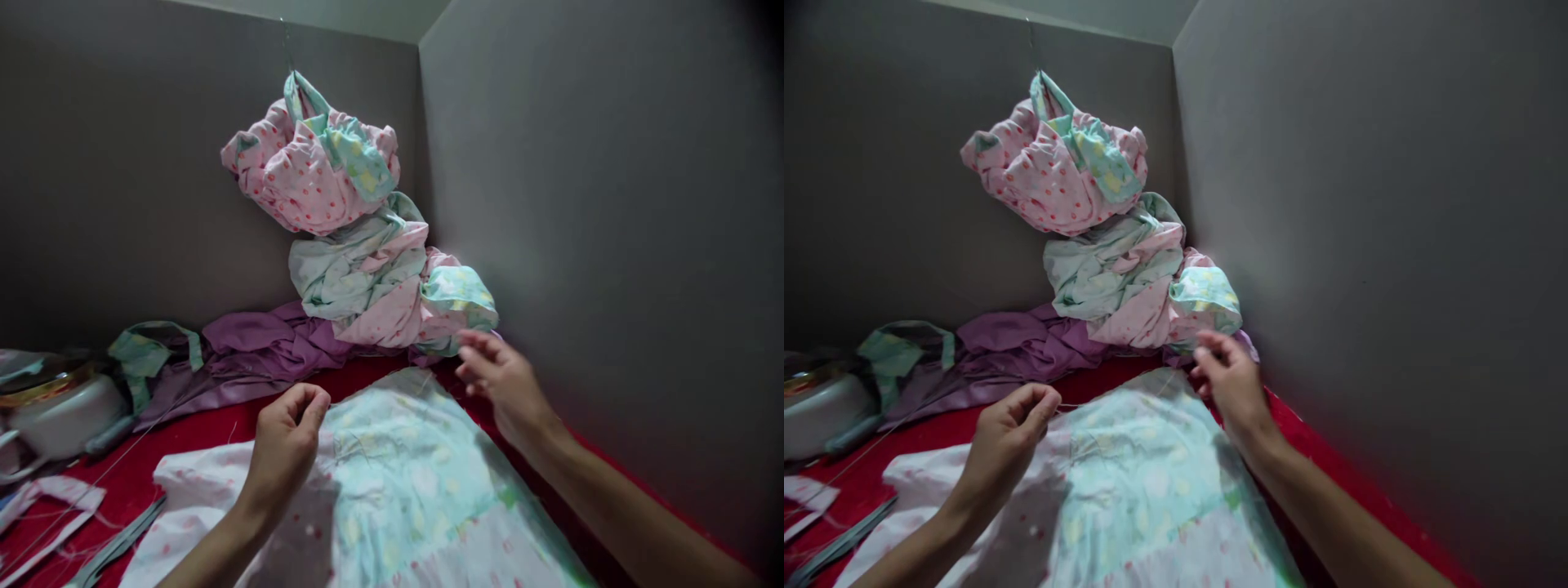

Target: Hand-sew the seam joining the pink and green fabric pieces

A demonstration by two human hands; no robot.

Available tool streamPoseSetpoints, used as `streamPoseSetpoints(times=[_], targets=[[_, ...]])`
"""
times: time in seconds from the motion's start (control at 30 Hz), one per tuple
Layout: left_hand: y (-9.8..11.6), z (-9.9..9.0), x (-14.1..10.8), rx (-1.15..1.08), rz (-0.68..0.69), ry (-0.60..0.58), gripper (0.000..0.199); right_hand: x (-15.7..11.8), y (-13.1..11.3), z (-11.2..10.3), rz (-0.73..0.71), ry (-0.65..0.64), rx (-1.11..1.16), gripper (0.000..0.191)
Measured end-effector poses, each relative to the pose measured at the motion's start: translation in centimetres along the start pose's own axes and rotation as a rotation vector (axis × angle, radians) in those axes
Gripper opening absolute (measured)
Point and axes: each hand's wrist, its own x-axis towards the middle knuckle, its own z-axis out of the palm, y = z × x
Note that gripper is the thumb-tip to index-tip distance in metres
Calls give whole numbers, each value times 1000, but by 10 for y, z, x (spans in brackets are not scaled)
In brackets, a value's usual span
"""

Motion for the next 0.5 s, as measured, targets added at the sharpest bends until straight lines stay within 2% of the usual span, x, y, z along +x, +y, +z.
streamPoseSetpoints(times=[0.07,0.1,0.17,0.27,0.3,0.37,0.4,0.43,0.47,0.5], targets=[[-1,-1,2,12,-5,15,18,14,-6,-8,-115,196,49,35],[-1,-1,3,20,-6,16,19,17,-7,-10,-147,244,69,35],[0,1,2,38,-1,8,20,13,-9,-8,-160,228,95,34],[0,5,-1,69,12,-10,22,-2,-11,-1,-188,97,83,36],[0,6,-2,79,17,-13,22,-5,-13,0,-225,104,76,38],[-1,6,-2,95,25,-15,24,-9,-16,1,-306,204,112,40],[-1,6,-3,102,29,-15,24,-11,-17,2,-296,240,153,39],[-1,6,-3,108,34,-15,25,-14,-15,4,-224,214,195,35],[0,7,-4,113,42,-17,25,-19,-11,8,-101,134,242,30],[0,8,-6,118,50,-20,25,-26,-5,13,121,-48,247,24]])
